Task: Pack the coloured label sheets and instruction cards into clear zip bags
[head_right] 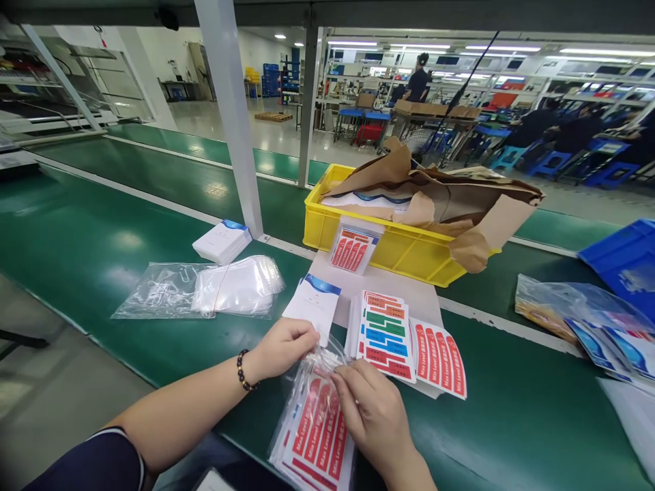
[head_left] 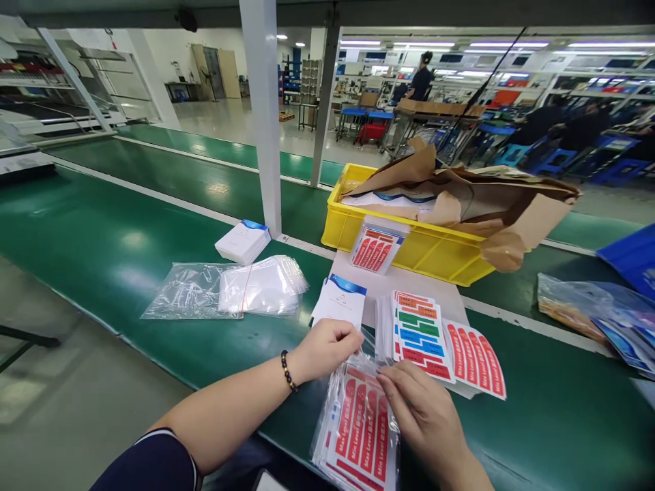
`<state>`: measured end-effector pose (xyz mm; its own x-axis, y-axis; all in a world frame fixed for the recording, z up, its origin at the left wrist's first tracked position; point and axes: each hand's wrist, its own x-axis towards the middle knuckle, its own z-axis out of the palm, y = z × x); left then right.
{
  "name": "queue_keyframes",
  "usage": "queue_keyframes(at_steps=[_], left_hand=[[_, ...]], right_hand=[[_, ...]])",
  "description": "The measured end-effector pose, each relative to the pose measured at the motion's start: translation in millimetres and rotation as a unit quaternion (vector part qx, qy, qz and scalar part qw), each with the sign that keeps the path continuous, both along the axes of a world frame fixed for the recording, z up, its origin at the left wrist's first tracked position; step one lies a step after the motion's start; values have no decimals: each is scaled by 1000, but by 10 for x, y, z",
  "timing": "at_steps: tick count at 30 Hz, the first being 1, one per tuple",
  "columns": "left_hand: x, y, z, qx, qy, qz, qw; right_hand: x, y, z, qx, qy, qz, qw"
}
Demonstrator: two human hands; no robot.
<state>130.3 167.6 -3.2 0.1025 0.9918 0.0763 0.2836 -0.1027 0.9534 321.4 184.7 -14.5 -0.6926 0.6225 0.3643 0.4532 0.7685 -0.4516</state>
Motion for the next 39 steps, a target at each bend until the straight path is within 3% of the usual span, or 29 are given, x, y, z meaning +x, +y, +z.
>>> queue_keyframes(at_steps=[2,4,6,11,14,17,20,23,26,30,35,37,39], left_hand=[[-23,-29,68,140,64,-9,988],[-40,-42,96,207,134,-94,965],[-61,-33,82,208,188,-155,947],[-134,20,5,149,242,-148,947],[-125,19,-12,77,194,-218,953],[-47,-1,-39,19,135,-314,940],[37,-6,-98,-37,137,-361,922],[64,25,-173,-74,130,-380,913],[40,73,-230,-71,83,-386,916],[-14,91,-212,-65,28,-402,913],[-52,27,-129,-99,-134,-388,907],[-42,22,-151,-123,-174,-381,900],[-23,51,-213,-136,-224,-336,904]], right_hand=[[54,43,32,-71,11,25,997],[116,78,83,-139,-12,50,989],[182,103,148,-188,-57,68,978],[238,151,333,-225,-103,100,964],[51,212,392,-172,-64,76,980],[-314,321,363,-48,-94,22,994],[-772,437,261,48,-205,-13,977],[-1195,509,148,74,-283,-38,956],[-1448,548,83,81,-300,-53,949],[-1449,571,61,86,-314,-31,945],[-1197,621,42,102,-283,-16,954],[-1066,687,99,111,-248,-31,962],[-901,740,218,124,-203,-64,969]])
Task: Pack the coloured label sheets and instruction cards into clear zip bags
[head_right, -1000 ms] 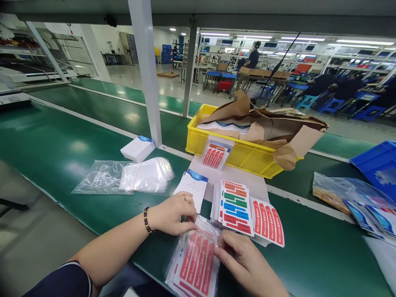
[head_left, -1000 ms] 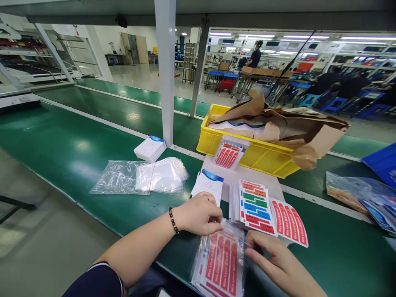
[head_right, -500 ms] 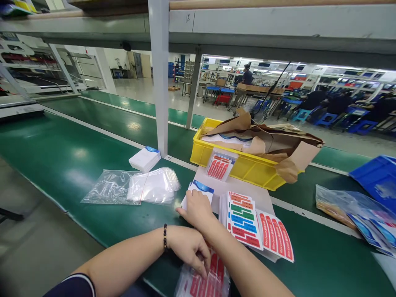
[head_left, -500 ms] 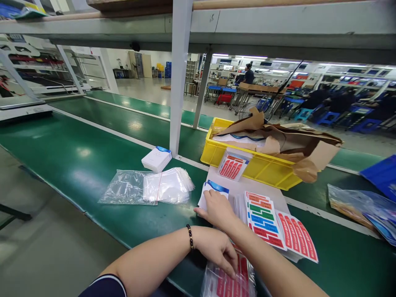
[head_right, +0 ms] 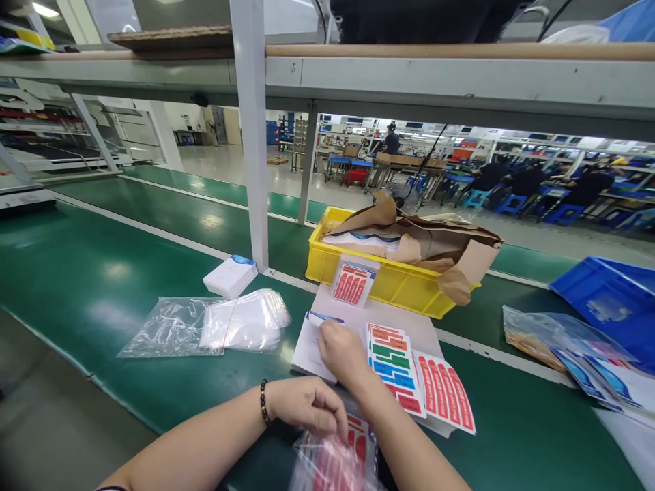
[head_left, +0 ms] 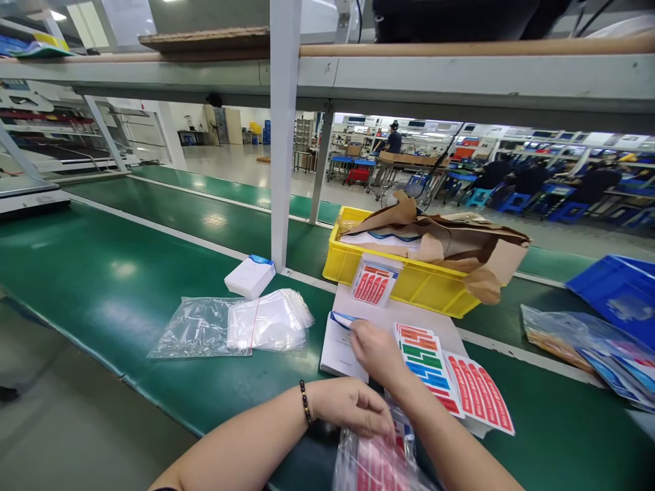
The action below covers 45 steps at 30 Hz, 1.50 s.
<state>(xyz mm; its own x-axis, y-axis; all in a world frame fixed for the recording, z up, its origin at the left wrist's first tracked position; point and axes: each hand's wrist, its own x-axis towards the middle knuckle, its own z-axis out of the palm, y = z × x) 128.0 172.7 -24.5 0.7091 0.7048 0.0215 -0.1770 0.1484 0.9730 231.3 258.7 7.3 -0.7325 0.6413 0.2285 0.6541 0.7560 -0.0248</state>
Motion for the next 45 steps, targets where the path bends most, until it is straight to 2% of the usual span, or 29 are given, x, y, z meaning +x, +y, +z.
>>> queue_keyframes(at_steps=[3,6,8,10,12,14,16,19,21,24,27,32,37,41,43,45], left_hand=[[25,93,-100,-83,-83,126,985],[45,163,-131,-178,-169,185,951],[65,163,-121,-203,-194,198,939],[86,130,-116,-206,-176,185,945],[97,91,-131,-218,-127,146,957],[95,63,-163,-236,-89,112,961],[85,55,-198,-246,-85,87,962],[76,70,-225,-263,-118,90,953],[74,91,-220,-277,-156,107,942],[71,125,-196,-311,-215,102,920],[62,137,-185,-331,-241,90,908],[37,96,-220,-328,-213,66,918],[19,80,-230,-330,-156,91,927],[21,97,-218,-336,-170,90,922],[22,100,-221,-341,-172,90,920],[24,98,-229,-347,-167,97,918]], right_hand=[[288,-91,227,55,91,-12,994],[535,-441,394,114,154,110,975],[675,-682,442,70,126,191,971],[837,-791,437,6,122,216,969],[1038,-725,376,-3,171,155,973],[1243,-547,263,26,193,50,980],[1398,-369,121,23,127,-20,991],[1489,-249,-57,-17,23,-63,998],[1494,-246,-104,-40,11,-63,997],[1505,-247,-88,-80,26,-49,995],[1523,-216,-74,-80,50,-59,994],[1503,-211,-138,-50,34,-69,996],[1526,-229,-96,-100,47,-63,992],[1567,-191,-48,-124,68,-52,989],[1576,-174,-45,-116,81,-35,989],[1561,-186,-40,-68,122,-14,990]])
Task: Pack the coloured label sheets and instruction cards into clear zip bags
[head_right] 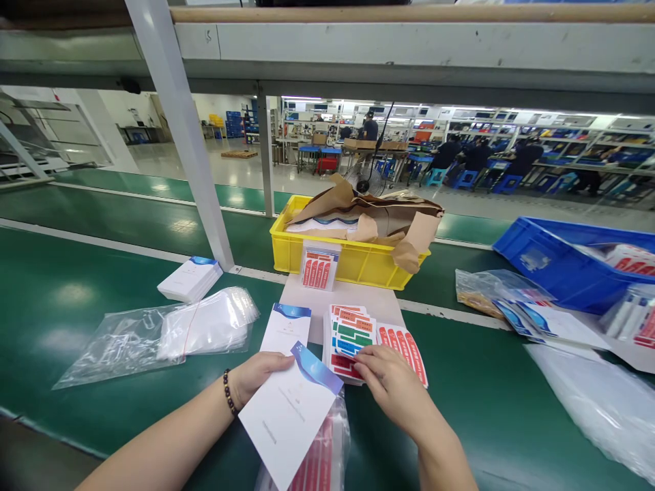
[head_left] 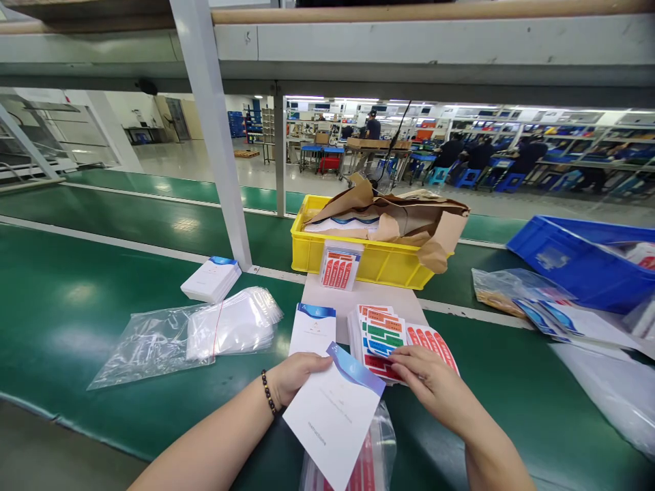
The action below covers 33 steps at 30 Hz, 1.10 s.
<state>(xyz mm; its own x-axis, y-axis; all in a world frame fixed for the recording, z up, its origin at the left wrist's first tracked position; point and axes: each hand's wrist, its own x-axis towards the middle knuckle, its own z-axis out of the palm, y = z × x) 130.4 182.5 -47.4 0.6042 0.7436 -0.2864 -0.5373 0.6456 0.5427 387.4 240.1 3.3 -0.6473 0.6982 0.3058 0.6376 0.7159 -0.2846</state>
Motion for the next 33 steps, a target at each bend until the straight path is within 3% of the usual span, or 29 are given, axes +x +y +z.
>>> queue_keyframes(at_steps=[5,10,12,16,18,20,23,29,33], left_hand=[[56,20,2,-26,-15,32,999],[106,75,29,-51,-26,126,990],[101,75,44,-57,-1,134,989],[77,45,77,-65,34,106,992],[71,34,88,-62,38,90,993],[71,28,92,-54,44,84,994],[75,26,93,-38,43,84,995],[65,4,93,-25,53,62,996],[51,-24,103,-20,76,30,996]], right_hand=[[-269,-237,63,220,163,9,962],[-524,-471,59,226,83,135,961],[-461,-447,33,261,107,106,954],[-235,-272,-10,368,166,-16,915],[-191,-169,-34,323,100,-28,941],[-203,-76,-69,209,9,-8,978],[-234,20,-131,78,-35,11,996],[-197,63,-137,-9,-22,-11,1000],[-205,61,-131,-11,-10,-16,1000]])
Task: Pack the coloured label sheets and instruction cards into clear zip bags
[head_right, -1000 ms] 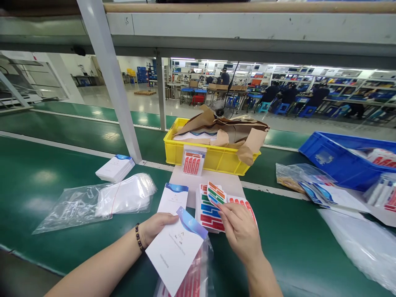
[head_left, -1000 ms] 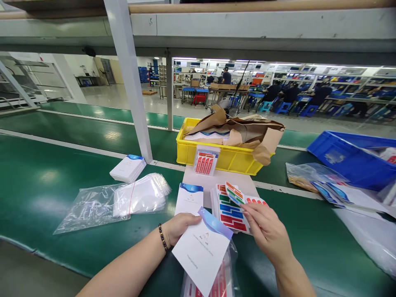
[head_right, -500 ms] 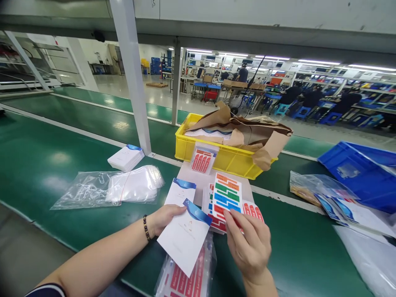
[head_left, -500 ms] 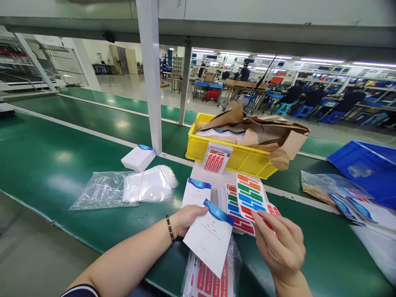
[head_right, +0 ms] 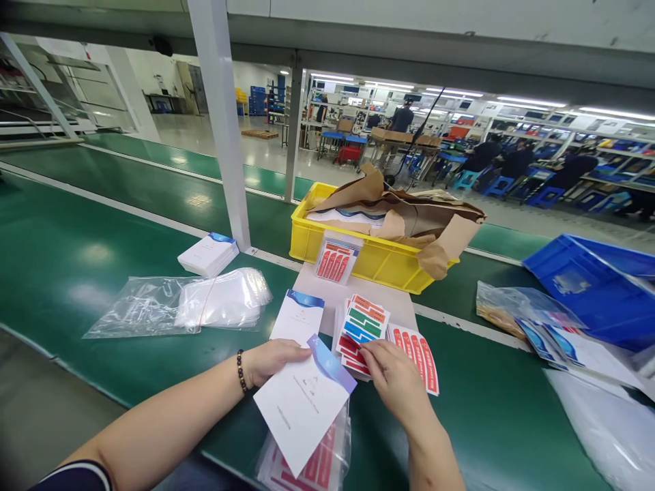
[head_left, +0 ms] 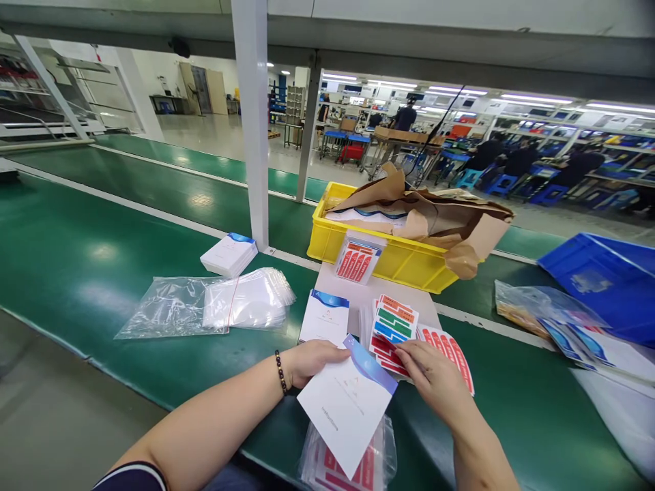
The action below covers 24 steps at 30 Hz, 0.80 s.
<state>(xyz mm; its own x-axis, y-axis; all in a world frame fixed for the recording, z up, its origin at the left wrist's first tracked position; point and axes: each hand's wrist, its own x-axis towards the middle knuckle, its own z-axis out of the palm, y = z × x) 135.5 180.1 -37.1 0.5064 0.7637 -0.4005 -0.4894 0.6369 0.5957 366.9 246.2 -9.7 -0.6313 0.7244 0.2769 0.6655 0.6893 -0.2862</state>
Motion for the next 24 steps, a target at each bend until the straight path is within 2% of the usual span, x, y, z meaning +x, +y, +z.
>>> queue_keyframes(at_steps=[2,4,5,7,8,9,11,14,16,19,24], left_hand=[[-6,-8,-2,-1,6,-8,1000],[-12,-9,-16,2,1,-6,1000],[-14,-7,-26,4,-6,-4,1000],[-11,1,-46,6,-25,3,1000],[-5,6,-53,5,-35,11,999],[4,13,-55,2,-48,25,999],[27,28,-41,-2,-86,62,994],[61,52,19,-2,-139,100,985],[83,63,65,-1,-152,110,982],[122,65,92,-9,-149,136,979],[188,46,20,-48,-83,208,973]], right_hand=[[1,-2,-7,17,18,0,1000],[24,-22,-3,77,74,-46,993],[43,-43,7,124,120,-91,981],[74,-121,43,230,207,-182,933],[75,-179,66,274,234,-201,911],[58,-248,92,304,242,-193,901],[-46,-412,140,316,212,-96,920],[-336,-654,193,237,113,119,958],[-523,-759,208,205,73,188,958],[-656,-814,190,195,54,186,962],[-636,-800,144,188,46,179,965]])
